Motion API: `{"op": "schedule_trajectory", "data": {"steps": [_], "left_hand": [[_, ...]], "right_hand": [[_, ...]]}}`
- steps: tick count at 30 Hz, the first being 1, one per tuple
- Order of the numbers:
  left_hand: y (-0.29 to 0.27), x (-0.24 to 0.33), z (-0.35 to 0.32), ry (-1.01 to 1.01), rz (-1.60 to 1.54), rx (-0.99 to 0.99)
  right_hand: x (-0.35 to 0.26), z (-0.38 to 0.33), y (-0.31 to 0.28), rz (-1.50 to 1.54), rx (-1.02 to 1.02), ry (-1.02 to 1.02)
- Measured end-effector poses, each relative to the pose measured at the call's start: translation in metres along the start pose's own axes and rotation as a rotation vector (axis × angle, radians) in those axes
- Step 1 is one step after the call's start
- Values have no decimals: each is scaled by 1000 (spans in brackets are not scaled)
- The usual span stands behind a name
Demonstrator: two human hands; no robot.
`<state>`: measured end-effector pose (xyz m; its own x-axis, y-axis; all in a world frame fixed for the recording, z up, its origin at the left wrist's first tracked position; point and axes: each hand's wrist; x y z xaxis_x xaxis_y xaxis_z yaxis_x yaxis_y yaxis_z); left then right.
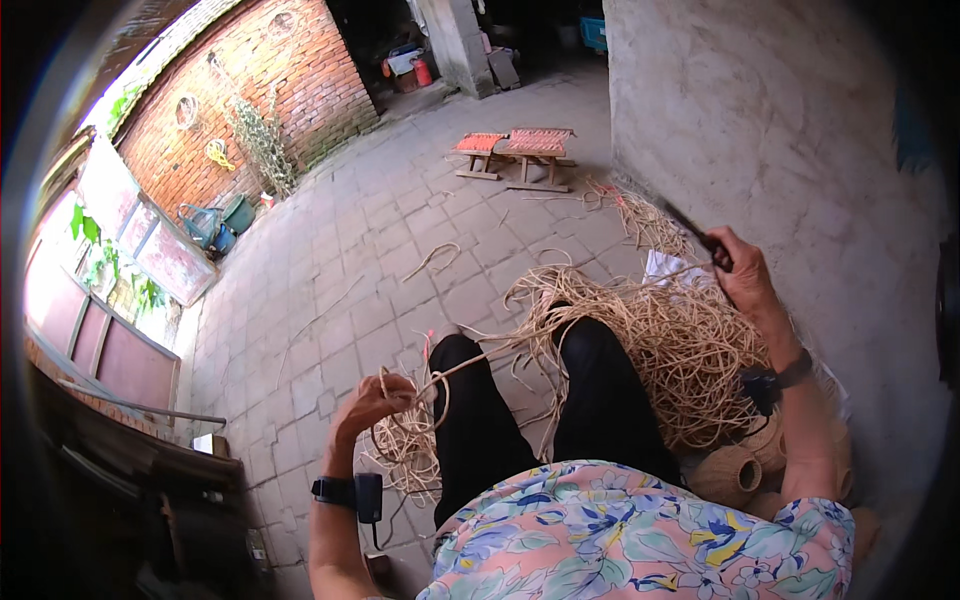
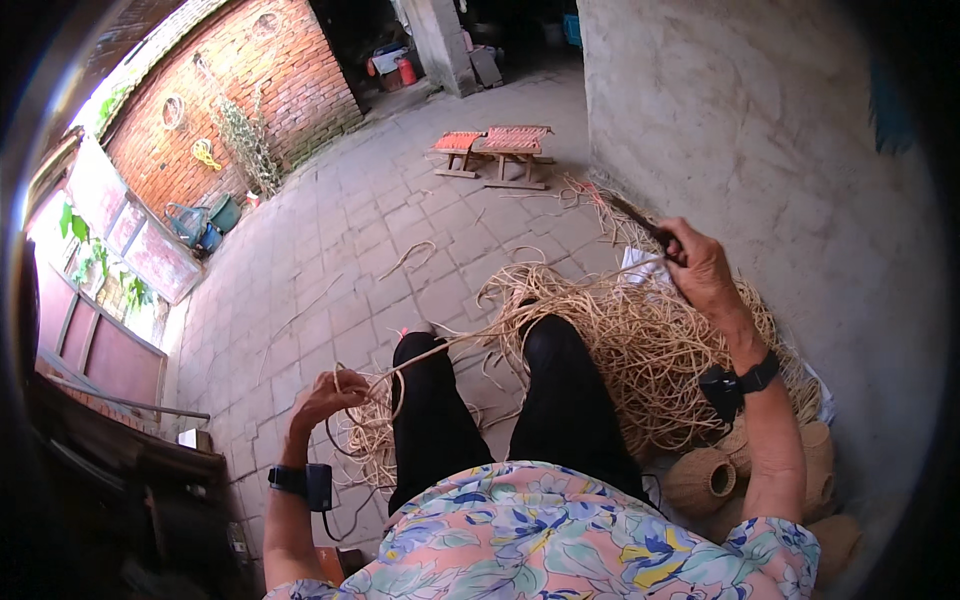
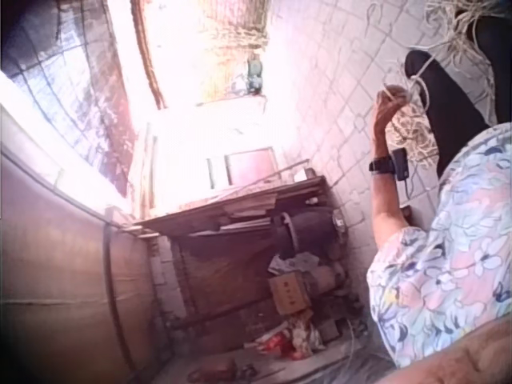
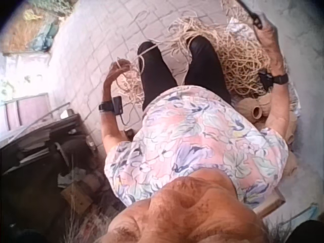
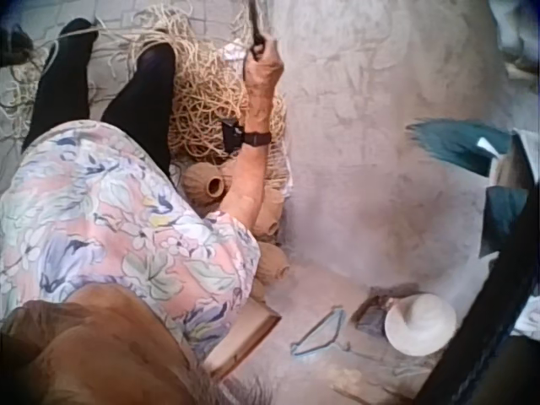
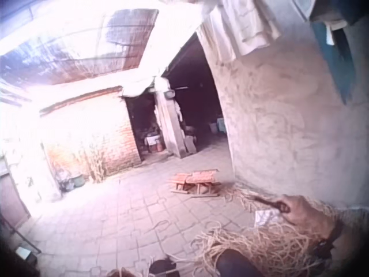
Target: Sorting and preparing bundles of bamboo or straw strands for weaving or manufacturing.
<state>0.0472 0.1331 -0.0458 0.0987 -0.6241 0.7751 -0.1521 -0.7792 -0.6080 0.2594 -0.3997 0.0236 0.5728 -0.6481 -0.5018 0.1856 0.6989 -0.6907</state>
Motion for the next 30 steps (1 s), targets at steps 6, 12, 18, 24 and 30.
{"op": "schedule_trajectory", "data": {"steps": [6, 12, 18, 24, 30], "left_hand": [[9, -27, -22, -83, -367, 154], [-14, -72, -67, -326, -651, 329], [-5, -47, -59, -277, -465, 358], [3, -4, -31, -342, -296, 329], [14, 32, -27, -382, -395, 321]], "right_hand": [[80, 0, -50, -410, 364, 157], [205, -29, -91, -691, 377, 345], [258, -55, -98, -904, 453, 545], [178, -42, 12, -469, 106, 463], [-32, -39, 154, 460, -484, 49]]}}
Point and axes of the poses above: each hand's wrist, its own z-axis towards the middle knuckle, its own y-axis out of the palm, x = y × z, and after that the axes turned 3 degrees about y, right-handed
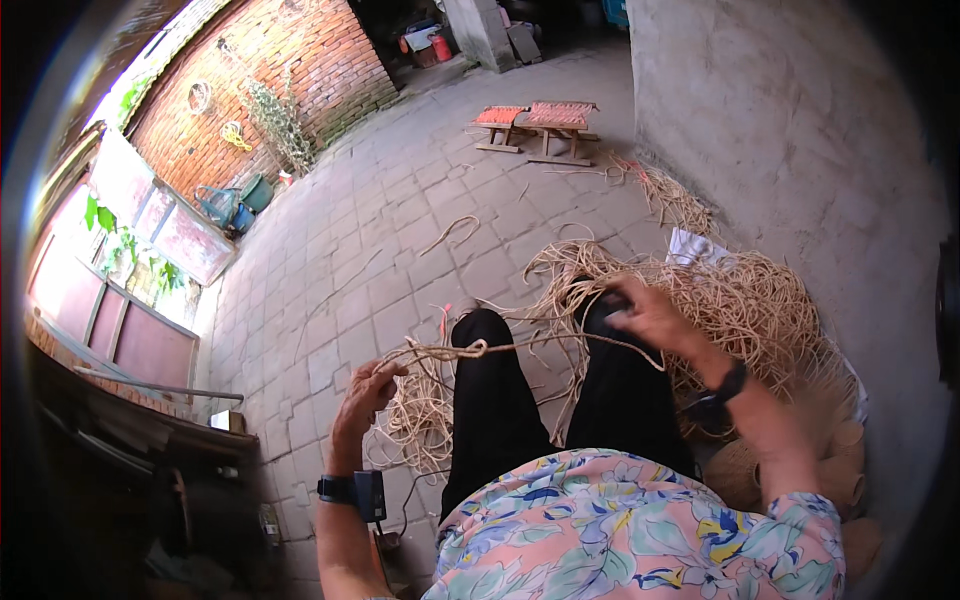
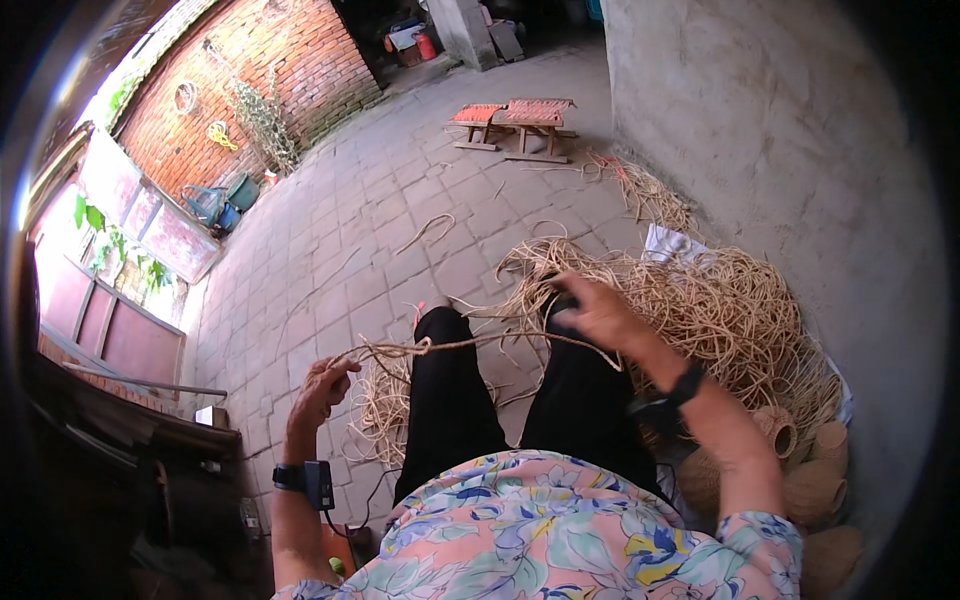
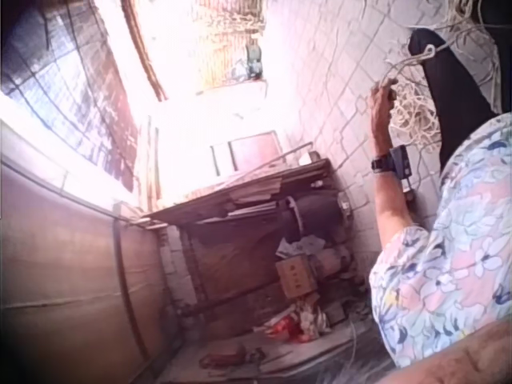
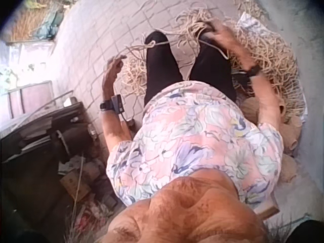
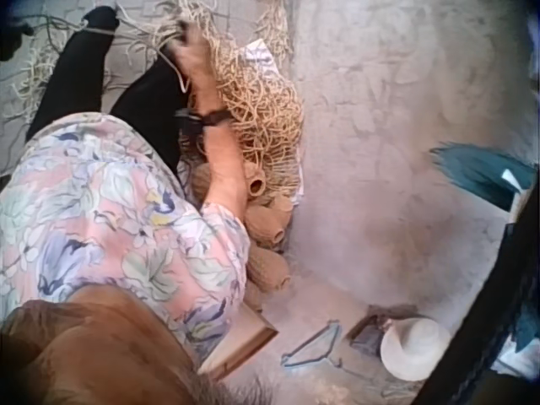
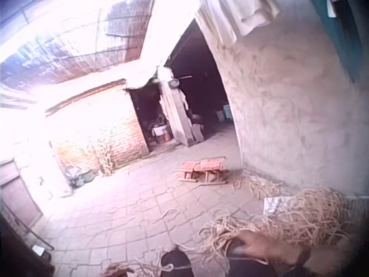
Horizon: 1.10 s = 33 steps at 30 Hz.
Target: Sorting and preparing bundles of bamboo or straw strands for weaving or manufacturing.
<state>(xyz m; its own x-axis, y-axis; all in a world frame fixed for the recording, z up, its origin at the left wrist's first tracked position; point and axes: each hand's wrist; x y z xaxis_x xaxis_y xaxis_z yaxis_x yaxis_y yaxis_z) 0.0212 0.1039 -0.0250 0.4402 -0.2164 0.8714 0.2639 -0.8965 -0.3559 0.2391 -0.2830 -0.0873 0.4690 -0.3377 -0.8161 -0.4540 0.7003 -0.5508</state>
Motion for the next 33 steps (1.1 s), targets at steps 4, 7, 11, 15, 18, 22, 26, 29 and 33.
{"op": "schedule_trajectory", "data": {"steps": [4, 7, 11, 15, 18, 22, 26, 29, 33], "left_hand": [[4, -15, 1, 55, -93, -73], [20, -17, -4, 440, 74, 15], [30, -24, -5, 254, -454, -267], [43, -29, 1, 274, -397, -512], [43, -35, 15, 233, -777, -329], [17, -25, 2, 289, -300, -126], [-22, -47, 4, 225, -288, -28], [-44, -58, 2, 213, -225, 112], [-110, -123, 10, 227, -9, 445]], "right_hand": [[-47, 27, 84, -55, -168, -79], [-43, 30, 121, 249, -285, -182], [-43, 10, 90, 779, -495, 204], [-31, 13, 41, 820, -340, 176], [-15, 11, -14, 605, -91, 156], [15, 1, -86, 395, 187, 178], [47, -11, -150, 161, 458, 179], [50, -28, -185, 98, 599, 252], [59, -43, -228, -295, 644, 262]]}}
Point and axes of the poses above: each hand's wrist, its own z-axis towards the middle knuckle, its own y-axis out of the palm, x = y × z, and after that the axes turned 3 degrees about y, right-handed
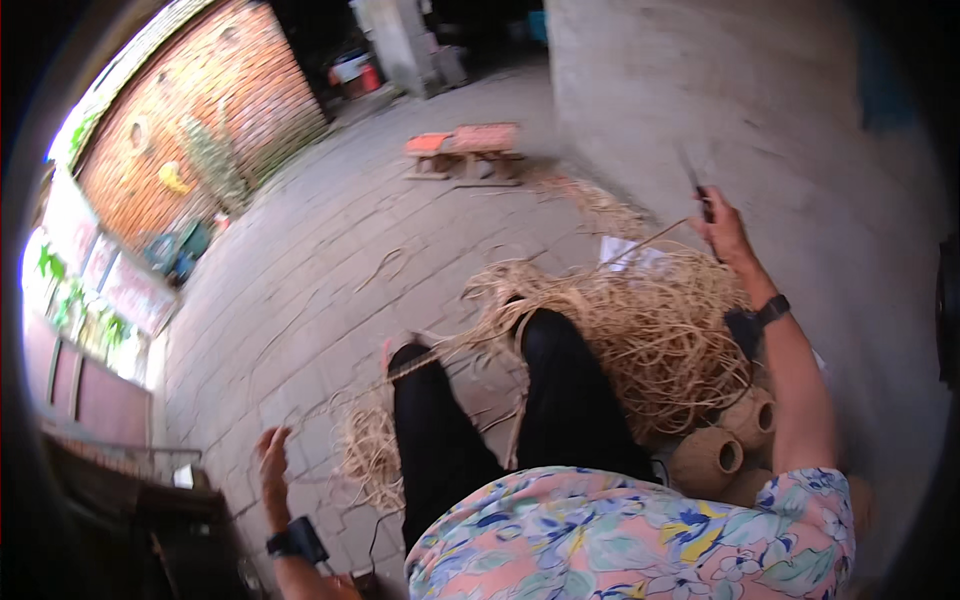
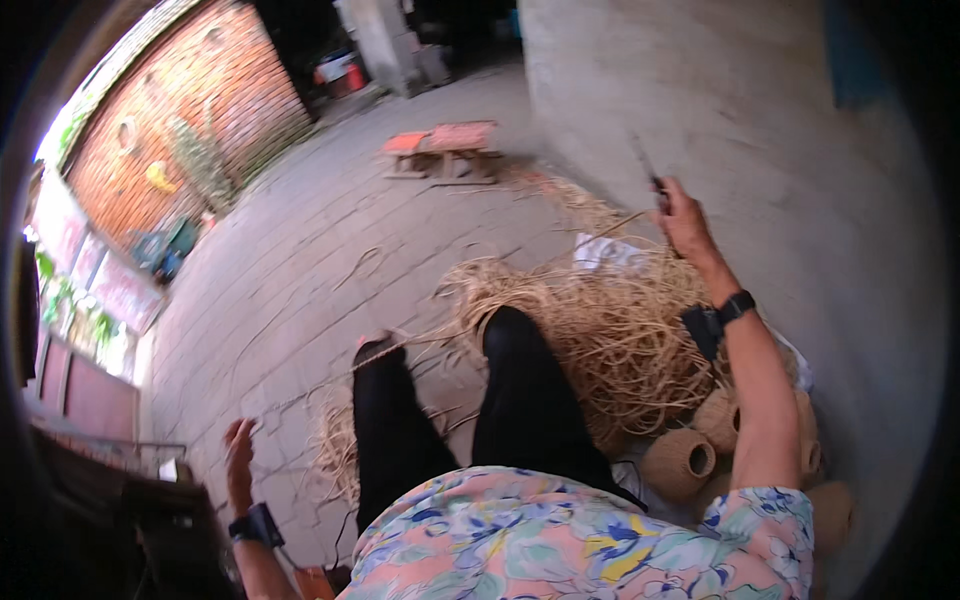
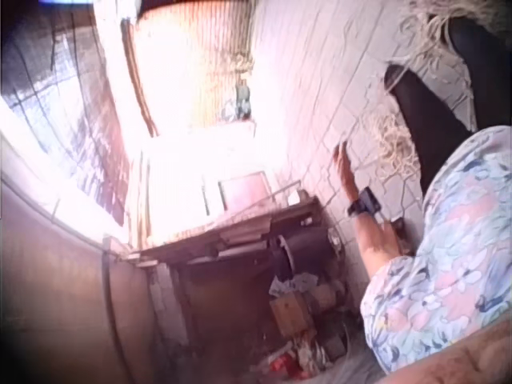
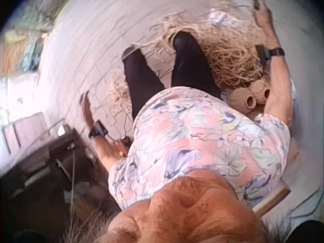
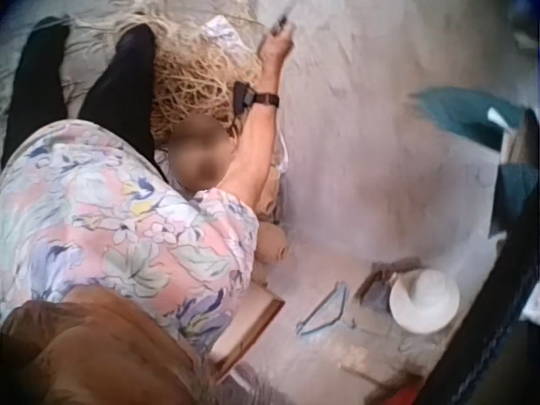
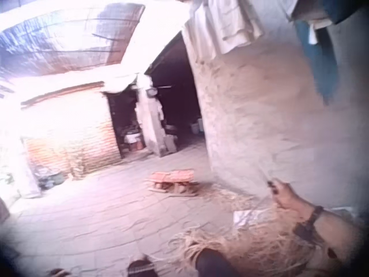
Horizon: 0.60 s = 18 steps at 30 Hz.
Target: Sorting and preparing bundles of bamboo or straw strands for weaving or manufacturing.
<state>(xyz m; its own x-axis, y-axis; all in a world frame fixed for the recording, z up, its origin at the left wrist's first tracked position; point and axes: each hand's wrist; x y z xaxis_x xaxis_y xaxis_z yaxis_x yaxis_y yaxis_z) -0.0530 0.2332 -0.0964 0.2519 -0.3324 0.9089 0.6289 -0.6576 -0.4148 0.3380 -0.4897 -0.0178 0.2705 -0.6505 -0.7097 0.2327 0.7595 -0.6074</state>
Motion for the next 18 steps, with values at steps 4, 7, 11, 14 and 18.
{"op": "schedule_trajectory", "data": {"steps": [4, 7, 11, 14, 18], "left_hand": [[-19, -14, 9, 153, 388, 157], [-67, -39, 20, 186, 386, 278], [-193, -121, -17, 160, 741, 711], [-161, -121, -18, -23, 735, 720], [-150, -109, -44, -130, 656, 731]], "right_hand": [[-31, 2, -4, -339, -94, -470], [-16, 8, -30, -397, 123, -179], [-11, 38, -49, 55, 212, 47], [-7, 24, -91, 135, 296, 117], [-3, 31, -122, 163, 377, 143]]}}
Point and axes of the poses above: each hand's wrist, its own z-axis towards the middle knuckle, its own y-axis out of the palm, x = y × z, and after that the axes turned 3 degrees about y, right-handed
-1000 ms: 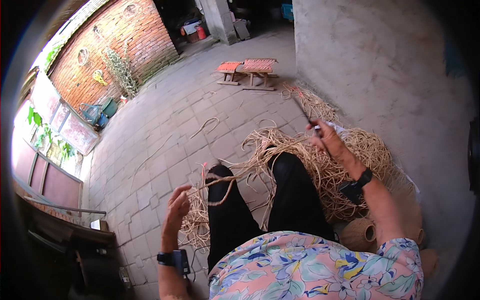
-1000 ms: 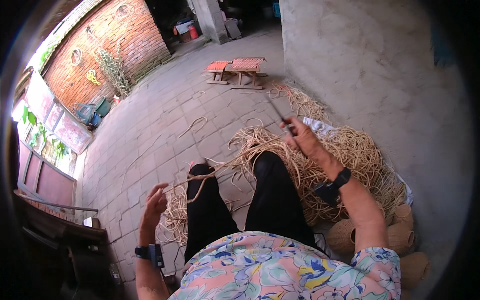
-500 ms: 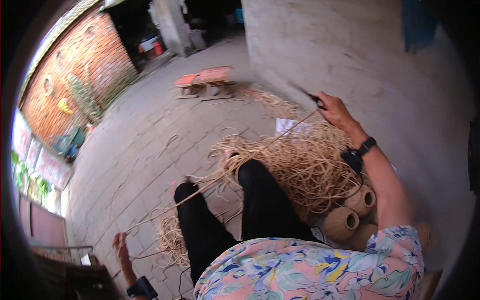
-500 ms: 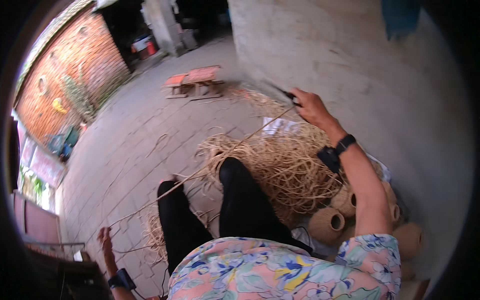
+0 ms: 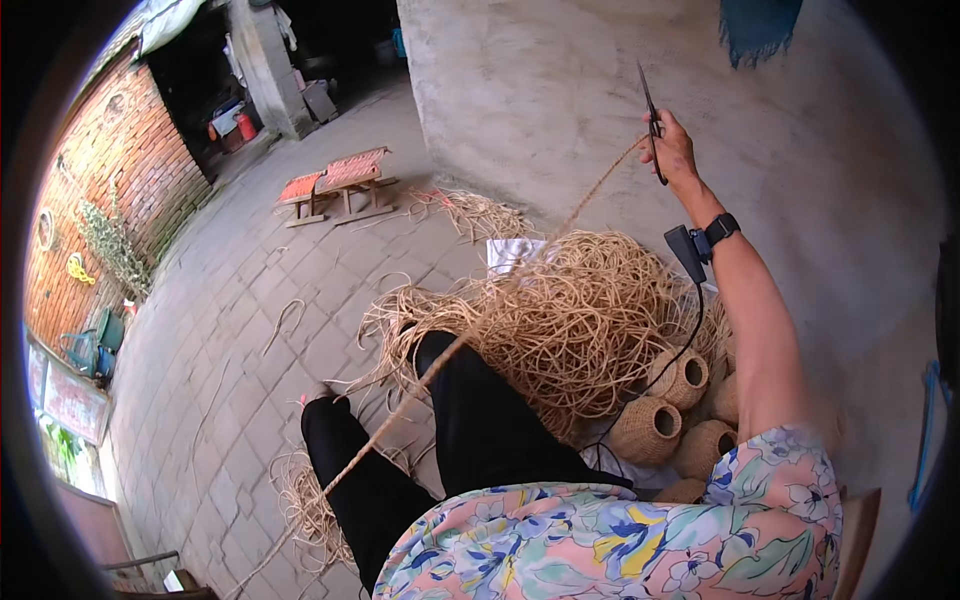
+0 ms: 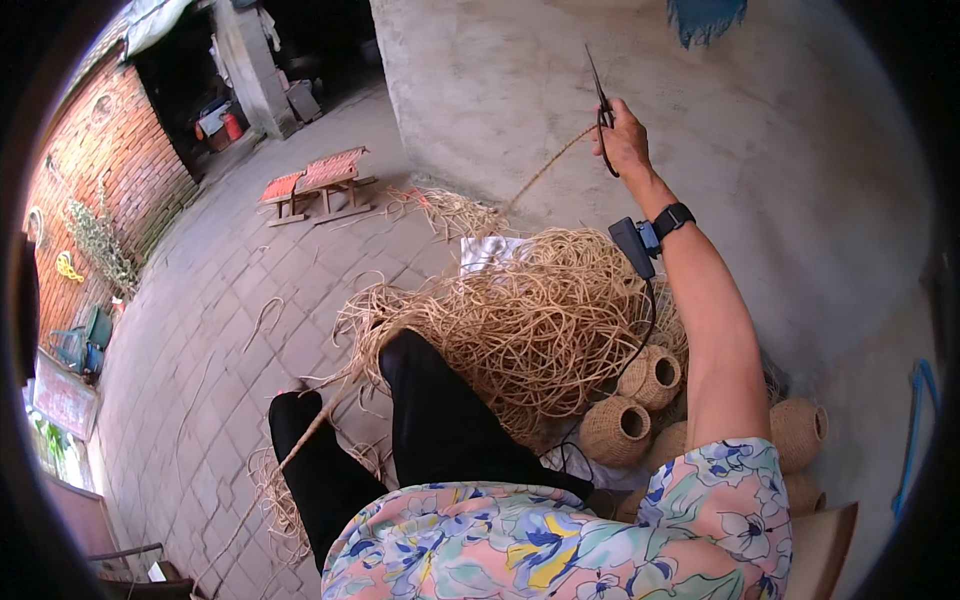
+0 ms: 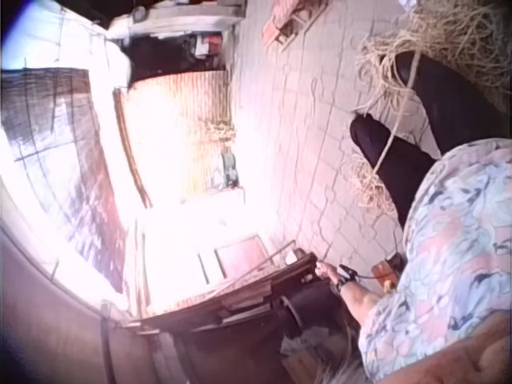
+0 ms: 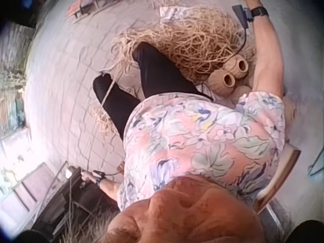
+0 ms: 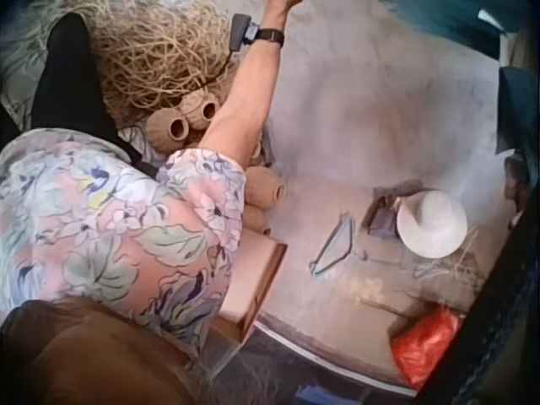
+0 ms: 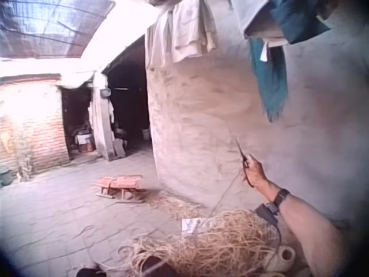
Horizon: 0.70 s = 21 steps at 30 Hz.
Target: Sorting and preparing bundles of bamboo or straw strands for weaving or manufacturing.
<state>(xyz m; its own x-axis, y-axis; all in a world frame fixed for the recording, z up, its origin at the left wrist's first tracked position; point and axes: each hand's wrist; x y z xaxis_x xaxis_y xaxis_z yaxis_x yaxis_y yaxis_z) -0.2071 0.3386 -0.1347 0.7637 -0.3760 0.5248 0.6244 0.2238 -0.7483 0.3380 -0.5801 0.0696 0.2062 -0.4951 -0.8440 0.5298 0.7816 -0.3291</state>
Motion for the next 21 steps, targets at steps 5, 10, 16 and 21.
{"op": "schedule_trajectory", "data": {"steps": [5, 10, 16, 21], "left_hand": [[20, 5, -4, -80, -143, -138], [30, 1, 12, -317, -667, -374], [54, 225, -51, -85, -921, -971], [30, 339, -167, 312, -651, -1072]], "right_hand": [[31, 33, -20, -165, 52, -276], [-11, 18, -25, -269, -38, -378], [-8, -33, -9, -750, -175, -326], [-84, -195, 129, 193, -862, -366]]}}
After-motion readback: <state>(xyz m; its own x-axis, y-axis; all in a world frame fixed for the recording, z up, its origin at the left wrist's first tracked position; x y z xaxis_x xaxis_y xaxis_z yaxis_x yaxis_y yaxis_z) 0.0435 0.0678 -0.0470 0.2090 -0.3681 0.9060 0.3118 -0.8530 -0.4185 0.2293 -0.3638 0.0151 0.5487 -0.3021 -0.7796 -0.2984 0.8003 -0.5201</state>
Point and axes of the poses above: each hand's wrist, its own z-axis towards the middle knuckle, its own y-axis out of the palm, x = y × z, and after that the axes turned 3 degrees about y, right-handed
